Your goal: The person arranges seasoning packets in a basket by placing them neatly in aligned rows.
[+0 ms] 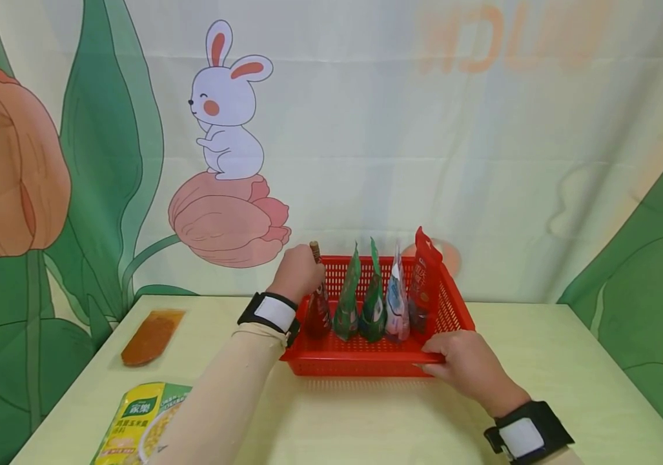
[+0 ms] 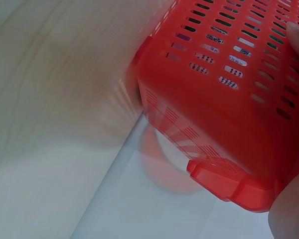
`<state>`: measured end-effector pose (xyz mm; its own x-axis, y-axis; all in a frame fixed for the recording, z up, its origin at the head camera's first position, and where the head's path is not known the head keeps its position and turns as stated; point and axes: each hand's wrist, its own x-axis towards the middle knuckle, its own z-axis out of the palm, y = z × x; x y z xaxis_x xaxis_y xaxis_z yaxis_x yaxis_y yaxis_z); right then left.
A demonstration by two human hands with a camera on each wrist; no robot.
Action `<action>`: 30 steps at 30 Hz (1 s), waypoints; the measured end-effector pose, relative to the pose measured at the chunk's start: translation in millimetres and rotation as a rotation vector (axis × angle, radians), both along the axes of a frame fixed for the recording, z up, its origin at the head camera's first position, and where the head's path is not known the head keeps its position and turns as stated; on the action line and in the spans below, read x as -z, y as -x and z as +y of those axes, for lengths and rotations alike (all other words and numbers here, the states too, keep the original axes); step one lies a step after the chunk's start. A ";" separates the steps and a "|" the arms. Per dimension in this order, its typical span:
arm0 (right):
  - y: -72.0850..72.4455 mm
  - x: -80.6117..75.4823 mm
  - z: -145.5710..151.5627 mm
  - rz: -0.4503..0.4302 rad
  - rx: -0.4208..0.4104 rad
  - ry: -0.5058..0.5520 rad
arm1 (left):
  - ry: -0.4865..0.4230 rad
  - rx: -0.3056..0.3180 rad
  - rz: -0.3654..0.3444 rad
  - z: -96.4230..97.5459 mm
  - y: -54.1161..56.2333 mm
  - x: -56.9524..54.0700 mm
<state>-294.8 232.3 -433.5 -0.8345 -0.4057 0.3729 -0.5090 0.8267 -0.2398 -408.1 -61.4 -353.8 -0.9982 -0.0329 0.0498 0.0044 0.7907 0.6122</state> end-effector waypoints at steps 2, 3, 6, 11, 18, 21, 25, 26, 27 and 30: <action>0.2 0.1 -0.6 -0.001 -0.002 0.001 | -0.010 -0.007 0.001 0.7 0.2 0.8; 0.4 0.2 -0.9 -0.001 -0.003 0.002 | -0.015 -0.010 0.000 0.9 0.2 1.1; 0.6 0.3 -1.6 -0.006 0.000 0.002 | -0.019 -0.010 -0.002 1.0 -0.1 1.3; 0.3 0.3 -1.8 -0.010 0.012 0.000 | -0.031 0.008 -0.012 -2.4 -1.8 1.5; -1.0 -0.9 0.0 0.012 0.008 -0.011 | -0.034 0.053 0.010 -18.8 -12.9 -4.1; -0.8 -0.8 0.7 0.024 0.003 -0.019 | -0.055 0.057 0.068 -34.1 -22.6 -9.7; 0.1 0.2 1.5 0.033 -0.009 -0.037 | -0.095 0.019 0.186 -61.0 -34.7 -10.6; 0.4 0.7 1.5 0.035 -0.012 -0.040 | -0.100 0.011 0.225 -69.4 -37.0 -8.2; 0.5 1.1 1.6 0.038 -0.014 -0.042 | -0.098 -0.001 0.258 -77.7 -38.6 -4.9; 0.7 1.5 0.3 0.038 -0.012 -0.036 | -0.050 -0.031 0.336 -105.7 -40.5 10.1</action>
